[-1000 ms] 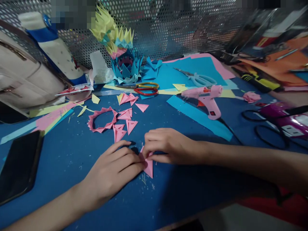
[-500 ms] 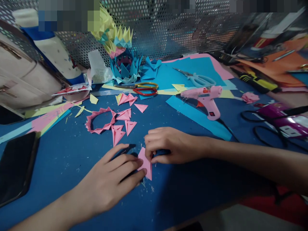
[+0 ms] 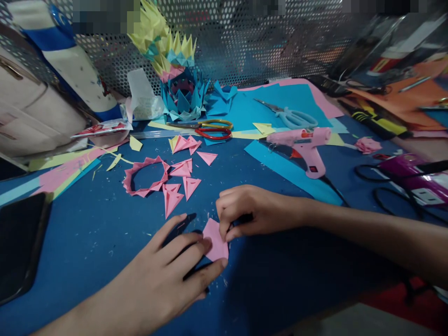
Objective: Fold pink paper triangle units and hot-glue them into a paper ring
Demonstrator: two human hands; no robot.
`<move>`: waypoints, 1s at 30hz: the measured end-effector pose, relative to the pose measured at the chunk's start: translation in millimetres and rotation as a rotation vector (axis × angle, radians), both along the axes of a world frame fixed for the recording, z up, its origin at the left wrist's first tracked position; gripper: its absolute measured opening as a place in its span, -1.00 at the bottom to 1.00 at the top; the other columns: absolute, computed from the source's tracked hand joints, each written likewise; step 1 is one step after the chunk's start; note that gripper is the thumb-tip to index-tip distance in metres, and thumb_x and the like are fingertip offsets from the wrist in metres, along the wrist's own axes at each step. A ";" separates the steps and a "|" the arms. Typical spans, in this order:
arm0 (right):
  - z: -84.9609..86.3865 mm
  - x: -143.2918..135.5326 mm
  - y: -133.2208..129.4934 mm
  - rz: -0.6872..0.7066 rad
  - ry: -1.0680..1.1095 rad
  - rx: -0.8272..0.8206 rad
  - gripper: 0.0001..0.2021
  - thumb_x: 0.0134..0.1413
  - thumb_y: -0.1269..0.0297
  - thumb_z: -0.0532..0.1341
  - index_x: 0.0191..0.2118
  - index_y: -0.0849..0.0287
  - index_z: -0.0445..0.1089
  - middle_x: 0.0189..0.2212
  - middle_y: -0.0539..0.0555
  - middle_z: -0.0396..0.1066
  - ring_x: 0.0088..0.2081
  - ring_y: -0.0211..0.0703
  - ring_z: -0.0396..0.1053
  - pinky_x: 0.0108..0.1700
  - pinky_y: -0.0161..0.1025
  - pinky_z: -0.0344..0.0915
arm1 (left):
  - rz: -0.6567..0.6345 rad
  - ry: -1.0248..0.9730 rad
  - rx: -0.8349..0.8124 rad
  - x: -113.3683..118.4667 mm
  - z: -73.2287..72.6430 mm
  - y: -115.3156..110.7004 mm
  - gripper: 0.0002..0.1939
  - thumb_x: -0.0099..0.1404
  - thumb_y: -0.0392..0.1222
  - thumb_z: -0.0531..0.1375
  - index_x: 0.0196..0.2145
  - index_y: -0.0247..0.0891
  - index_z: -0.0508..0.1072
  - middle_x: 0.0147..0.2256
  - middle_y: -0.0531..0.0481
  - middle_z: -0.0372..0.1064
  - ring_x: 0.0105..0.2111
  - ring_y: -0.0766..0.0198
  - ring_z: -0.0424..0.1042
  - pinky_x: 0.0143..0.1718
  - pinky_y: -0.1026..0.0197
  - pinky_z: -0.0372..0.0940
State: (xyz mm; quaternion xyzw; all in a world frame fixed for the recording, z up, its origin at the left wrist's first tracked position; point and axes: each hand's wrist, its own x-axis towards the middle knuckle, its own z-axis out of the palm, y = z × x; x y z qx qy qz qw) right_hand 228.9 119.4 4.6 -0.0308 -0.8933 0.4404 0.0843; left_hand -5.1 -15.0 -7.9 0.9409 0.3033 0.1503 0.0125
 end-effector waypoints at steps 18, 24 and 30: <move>-4.0 -8.6 -26.8 -0.230 -0.089 0.389 -0.87 0.25 0.29 0.25 -0.33 0.19 0.37 -0.41 -0.02 0.34 -0.35 -0.21 0.19 -0.29 -0.26 0.05 | 0.019 -0.004 0.047 2.5 1.1 -2.2 -0.63 0.40 -0.08 0.20 0.14 -0.05 0.41 -0.08 0.01 0.46 0.00 0.19 0.36 0.37 -0.11 -0.27; -8.3 -7.6 -29.4 -0.232 -0.074 0.516 -0.82 0.33 0.21 0.17 -0.30 0.17 0.33 -0.38 0.00 0.32 -0.36 -0.17 0.15 -0.32 -0.22 0.00 | 0.012 0.002 0.047 2.2 1.7 -1.9 -0.64 0.40 -0.10 0.20 0.14 -0.07 0.41 -0.08 -0.01 0.47 0.01 0.18 0.35 0.37 -0.11 -0.26; -6.9 -9.3 -31.3 -0.229 -0.105 0.572 -0.79 0.34 0.18 0.15 -0.31 0.18 0.33 -0.38 0.01 0.33 -0.38 -0.16 0.14 -0.34 -0.22 -0.02 | 0.014 0.010 0.055 -0.4 -1.5 -3.1 -0.58 0.39 -0.10 0.22 0.18 -0.08 0.37 -0.06 -0.02 0.47 0.04 0.16 0.35 0.37 -0.15 -0.26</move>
